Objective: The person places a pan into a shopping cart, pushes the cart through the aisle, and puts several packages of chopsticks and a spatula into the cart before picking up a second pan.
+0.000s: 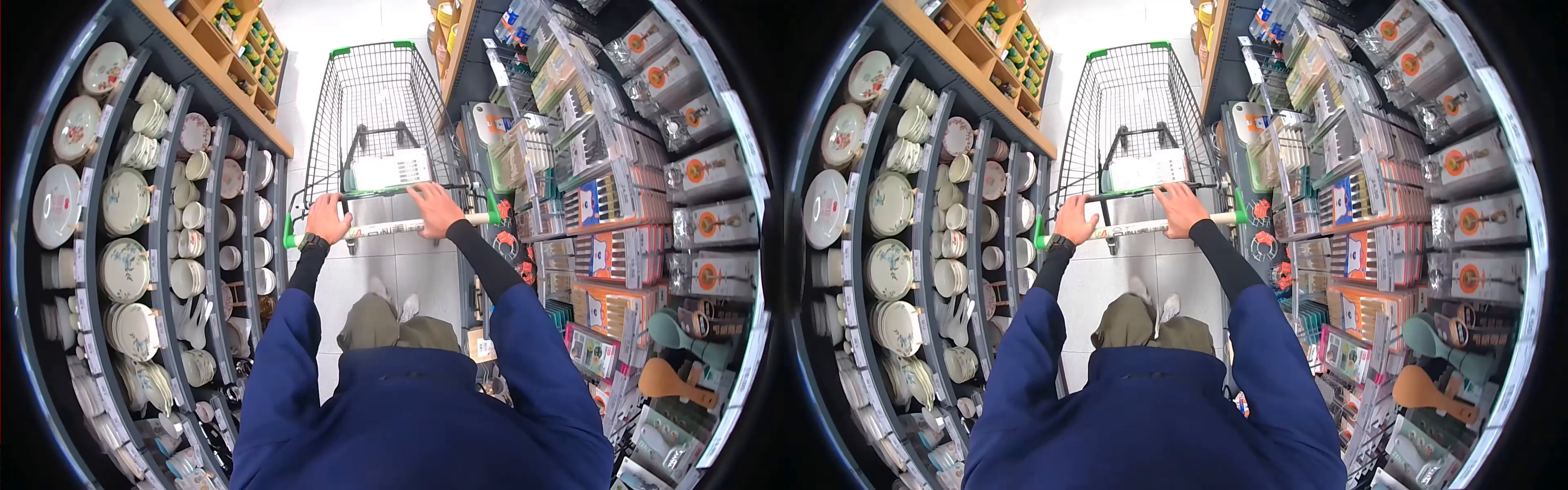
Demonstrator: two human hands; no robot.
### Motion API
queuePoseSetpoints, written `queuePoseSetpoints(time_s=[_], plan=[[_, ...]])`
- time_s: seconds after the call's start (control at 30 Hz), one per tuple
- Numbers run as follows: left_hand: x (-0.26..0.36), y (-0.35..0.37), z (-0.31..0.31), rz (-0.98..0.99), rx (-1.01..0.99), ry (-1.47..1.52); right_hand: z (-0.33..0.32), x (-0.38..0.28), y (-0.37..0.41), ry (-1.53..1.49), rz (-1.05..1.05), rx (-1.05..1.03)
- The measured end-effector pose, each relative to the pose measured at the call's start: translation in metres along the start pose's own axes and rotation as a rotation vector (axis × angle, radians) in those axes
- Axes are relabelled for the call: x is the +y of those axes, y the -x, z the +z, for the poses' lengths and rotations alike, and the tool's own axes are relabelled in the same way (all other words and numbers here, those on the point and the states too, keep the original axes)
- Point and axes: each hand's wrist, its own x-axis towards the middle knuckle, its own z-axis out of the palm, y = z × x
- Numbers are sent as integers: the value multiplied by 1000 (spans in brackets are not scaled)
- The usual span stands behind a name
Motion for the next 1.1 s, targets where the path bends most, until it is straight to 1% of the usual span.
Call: queuePoseSetpoints(time_s=[0.13, 0.3, 0.47, 0.6, 0.73, 0.8, 0.87, 0.97, 1.1], plan=[[-15, -50, 3, 3, 6, -7, -4, 28, -37, -36, 19, -24], [-25, -113, 6, 8, 37, -15, -9, 67, -86, 2, 53, -48], [-28, -173, 5, -2, -3, 20, -26, 106, -130, -8, 68, -68], [-29, -209, 12, 49, 28, 2, -29, 139, -154, -28, 72, -87], [-26, -238, 15, 36, 20, 6, -36, 165, -171, -51, 73, -103], [-24, -250, 17, 40, 47, 11, -37, 175, -178, -60, 65, -98], [-22, -271, 21, 23, 18, 36, -41, 193, -189, -61, 81, -135], [-19, -284, 16, -8, -14, 58, -44, 208, -202, -12, 11, -242], [-14, -307, 13, -22, -44, 99, -50, 226, -215, -45, -62, -221]])
